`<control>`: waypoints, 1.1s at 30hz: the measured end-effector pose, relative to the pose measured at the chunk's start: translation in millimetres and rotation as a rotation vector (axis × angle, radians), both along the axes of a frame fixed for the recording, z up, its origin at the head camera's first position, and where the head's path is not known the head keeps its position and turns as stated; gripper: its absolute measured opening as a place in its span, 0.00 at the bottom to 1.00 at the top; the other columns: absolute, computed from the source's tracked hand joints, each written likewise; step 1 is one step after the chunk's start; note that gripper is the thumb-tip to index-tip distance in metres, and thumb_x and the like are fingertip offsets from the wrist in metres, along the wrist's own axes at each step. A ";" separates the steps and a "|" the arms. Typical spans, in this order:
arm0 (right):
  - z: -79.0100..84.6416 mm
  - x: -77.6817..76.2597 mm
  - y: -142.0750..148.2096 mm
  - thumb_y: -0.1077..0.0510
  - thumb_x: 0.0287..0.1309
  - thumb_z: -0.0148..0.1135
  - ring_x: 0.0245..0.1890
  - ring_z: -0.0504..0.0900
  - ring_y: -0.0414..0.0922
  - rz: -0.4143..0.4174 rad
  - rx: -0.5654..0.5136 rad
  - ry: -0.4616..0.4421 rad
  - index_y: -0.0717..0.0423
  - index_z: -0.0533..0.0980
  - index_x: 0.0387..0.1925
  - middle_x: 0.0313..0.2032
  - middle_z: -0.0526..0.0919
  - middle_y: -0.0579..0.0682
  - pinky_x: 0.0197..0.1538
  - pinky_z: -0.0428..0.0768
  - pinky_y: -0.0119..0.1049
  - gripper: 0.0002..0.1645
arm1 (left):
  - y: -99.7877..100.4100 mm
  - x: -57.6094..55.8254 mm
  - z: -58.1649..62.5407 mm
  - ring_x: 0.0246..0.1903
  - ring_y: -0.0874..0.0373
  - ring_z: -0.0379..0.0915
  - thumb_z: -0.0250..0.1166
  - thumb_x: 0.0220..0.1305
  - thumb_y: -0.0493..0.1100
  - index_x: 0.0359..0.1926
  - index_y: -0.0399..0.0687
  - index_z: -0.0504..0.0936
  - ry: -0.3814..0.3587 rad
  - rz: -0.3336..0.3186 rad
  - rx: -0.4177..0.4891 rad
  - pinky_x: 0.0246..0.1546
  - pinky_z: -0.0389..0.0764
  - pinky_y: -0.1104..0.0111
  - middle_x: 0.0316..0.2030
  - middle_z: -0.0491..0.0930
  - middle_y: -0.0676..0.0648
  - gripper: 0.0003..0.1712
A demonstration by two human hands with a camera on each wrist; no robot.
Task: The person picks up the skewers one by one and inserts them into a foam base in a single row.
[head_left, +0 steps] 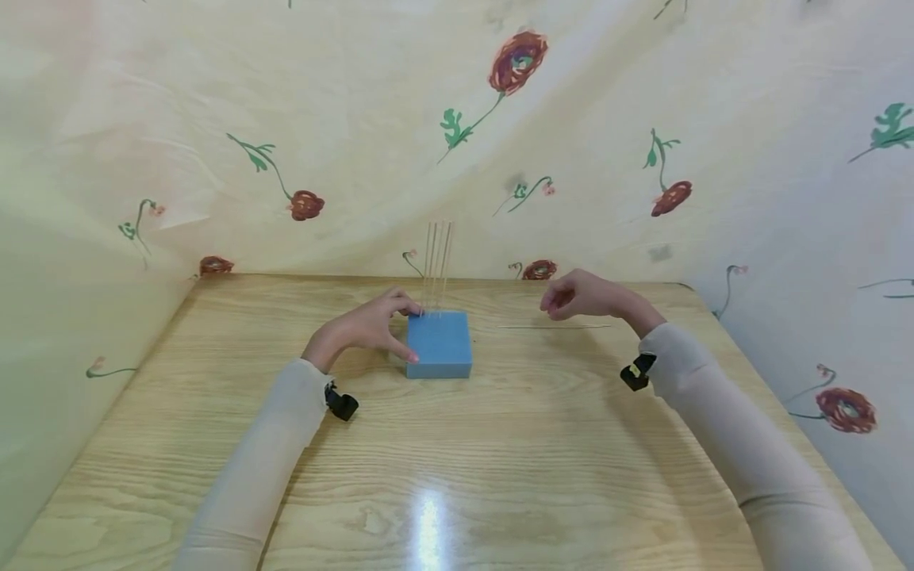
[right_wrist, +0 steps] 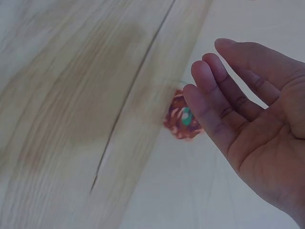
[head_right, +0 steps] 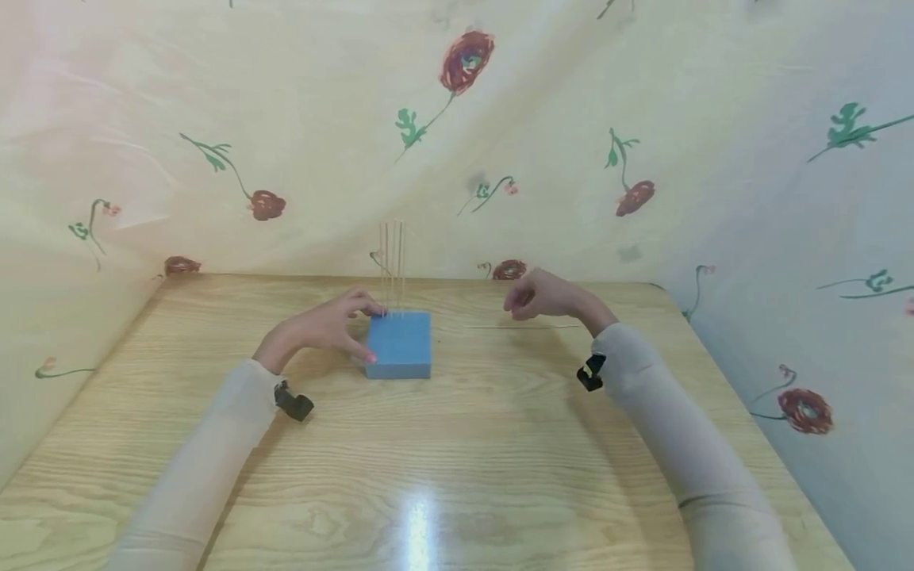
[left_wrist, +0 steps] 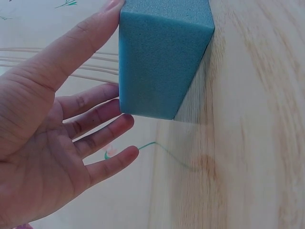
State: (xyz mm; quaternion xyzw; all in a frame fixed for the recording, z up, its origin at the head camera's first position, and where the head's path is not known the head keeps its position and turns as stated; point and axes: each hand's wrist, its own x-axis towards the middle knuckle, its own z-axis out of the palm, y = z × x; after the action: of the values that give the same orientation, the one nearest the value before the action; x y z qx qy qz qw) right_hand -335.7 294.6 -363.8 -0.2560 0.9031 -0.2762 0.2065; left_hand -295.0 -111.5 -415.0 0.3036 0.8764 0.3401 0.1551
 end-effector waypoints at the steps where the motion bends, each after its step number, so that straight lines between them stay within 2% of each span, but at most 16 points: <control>1: -1.4 0.6 2.6 0.66 0.65 0.64 0.40 0.82 0.48 -0.003 0.006 -0.001 0.69 0.81 0.47 0.42 0.85 0.61 0.42 0.81 0.32 0.11 | 0.0 -0.2 -0.4 0.67 0.42 0.62 0.82 0.52 0.49 0.70 0.38 0.71 0.001 -0.002 0.002 0.70 0.67 0.48 0.62 0.65 0.40 0.48; 5: -10.0 2.0 13.3 0.67 0.65 0.64 0.41 0.83 0.49 -0.012 0.026 0.011 0.67 0.82 0.47 0.43 0.86 0.62 0.42 0.82 0.32 0.11 | 0.0 -0.6 -1.2 0.66 0.41 0.63 0.82 0.52 0.49 0.69 0.37 0.71 0.009 -0.018 0.010 0.70 0.67 0.48 0.61 0.65 0.39 0.47; 10: -24.4 2.3 23.0 0.69 0.62 0.66 0.41 0.84 0.47 -0.010 0.060 0.101 0.64 0.84 0.43 0.41 0.87 0.59 0.43 0.81 0.30 0.09 | 0.5 -2.3 -2.6 0.66 0.41 0.63 0.82 0.52 0.49 0.69 0.38 0.71 0.005 -0.023 0.012 0.70 0.66 0.48 0.61 0.65 0.39 0.47; 17: -38.8 6.0 27.4 0.71 0.59 0.66 0.39 0.83 0.47 -0.010 0.059 0.196 0.62 0.85 0.40 0.40 0.88 0.56 0.44 0.82 0.37 0.08 | -0.4 -4.7 -3.4 0.67 0.41 0.62 0.82 0.52 0.49 0.69 0.38 0.71 0.000 -0.014 0.012 0.70 0.66 0.48 0.61 0.65 0.39 0.47; 25: -46.3 8.6 26.3 0.70 0.59 0.66 0.38 0.82 0.47 0.000 0.079 0.265 0.62 0.85 0.39 0.39 0.87 0.55 0.44 0.81 0.41 0.07 | -0.9 -3.9 -3.4 0.66 0.40 0.62 0.82 0.52 0.49 0.69 0.38 0.72 -0.001 -0.011 0.023 0.70 0.66 0.48 0.61 0.65 0.39 0.47; 33: -49.8 6.9 27.5 0.72 0.58 0.66 0.38 0.83 0.49 0.023 0.070 0.265 0.62 0.85 0.40 0.39 0.87 0.56 0.44 0.82 0.44 0.09 | -1.0 -2.2 -1.6 0.66 0.41 0.62 0.82 0.52 0.49 0.69 0.38 0.72 -0.010 -0.006 0.020 0.70 0.66 0.48 0.61 0.65 0.39 0.47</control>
State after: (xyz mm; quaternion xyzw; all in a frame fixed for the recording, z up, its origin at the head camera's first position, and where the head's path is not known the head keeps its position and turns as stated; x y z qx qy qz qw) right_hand -328.9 322.1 -413.6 -0.2930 0.9286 -0.2060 0.0972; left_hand -297.2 -112.5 -416.6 0.3062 0.8713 0.3499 0.1574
